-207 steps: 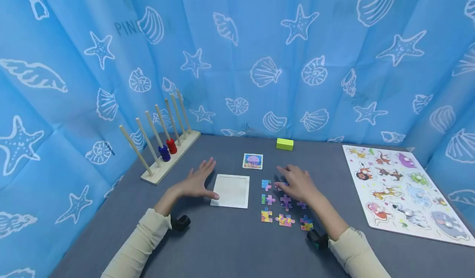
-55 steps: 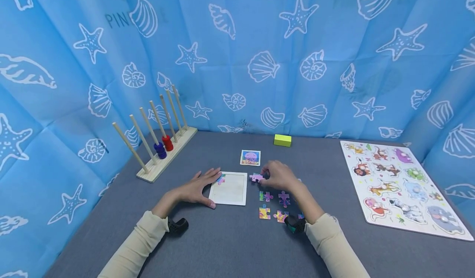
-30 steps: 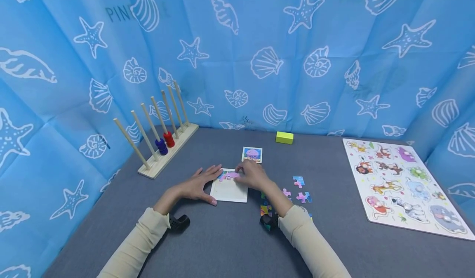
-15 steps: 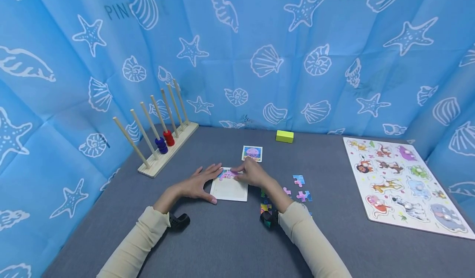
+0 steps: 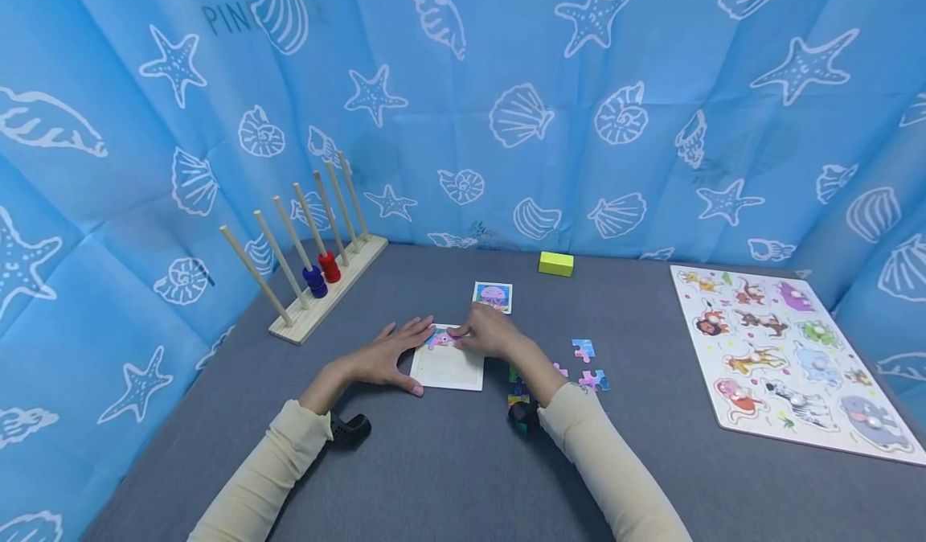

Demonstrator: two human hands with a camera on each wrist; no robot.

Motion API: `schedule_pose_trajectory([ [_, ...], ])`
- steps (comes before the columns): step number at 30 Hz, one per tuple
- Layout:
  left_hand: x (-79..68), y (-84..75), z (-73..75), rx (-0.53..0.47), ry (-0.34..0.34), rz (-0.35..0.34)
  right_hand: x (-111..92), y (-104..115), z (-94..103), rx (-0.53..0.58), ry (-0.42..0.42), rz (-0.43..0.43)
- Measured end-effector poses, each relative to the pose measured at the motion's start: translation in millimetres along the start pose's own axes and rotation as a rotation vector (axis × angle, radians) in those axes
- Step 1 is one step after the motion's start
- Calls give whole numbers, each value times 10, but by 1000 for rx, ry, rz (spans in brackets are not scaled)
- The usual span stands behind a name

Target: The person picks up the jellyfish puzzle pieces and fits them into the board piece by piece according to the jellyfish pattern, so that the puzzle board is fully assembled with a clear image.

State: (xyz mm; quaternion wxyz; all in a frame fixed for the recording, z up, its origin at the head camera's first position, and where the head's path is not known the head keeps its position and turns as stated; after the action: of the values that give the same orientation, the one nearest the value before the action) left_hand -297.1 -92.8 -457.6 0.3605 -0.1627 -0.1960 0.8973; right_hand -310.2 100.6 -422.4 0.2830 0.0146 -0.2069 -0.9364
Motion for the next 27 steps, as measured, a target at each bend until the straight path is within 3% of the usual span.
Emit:
schedule_pose_trajectory([
  [5,2,-8,2,4,-3,-8,15,29,31,-49,17,-15],
  [12,6,-16,14,1,-2,-7,43,-39,-20,139,82,-46],
  [18,44,-59,-10,3,8,-27,-35,-136,-11,260,72,-75],
  [27,71,-125,-7,11,5,-25,-359,-446,336,249,-1,-191],
])
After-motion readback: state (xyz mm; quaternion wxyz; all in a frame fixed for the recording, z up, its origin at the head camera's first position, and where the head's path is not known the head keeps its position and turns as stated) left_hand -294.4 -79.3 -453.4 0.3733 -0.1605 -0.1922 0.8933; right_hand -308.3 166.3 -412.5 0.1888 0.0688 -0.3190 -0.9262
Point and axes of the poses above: each hand's wrist, its own x-axis towards the middle knuckle, its own z-axis out of the back of the hand, y = z × x, the point moved 3 cm from there along x, towards the middle knuckle, and after that the axes turned 5 degrees about -z, right-handed, at the moved point
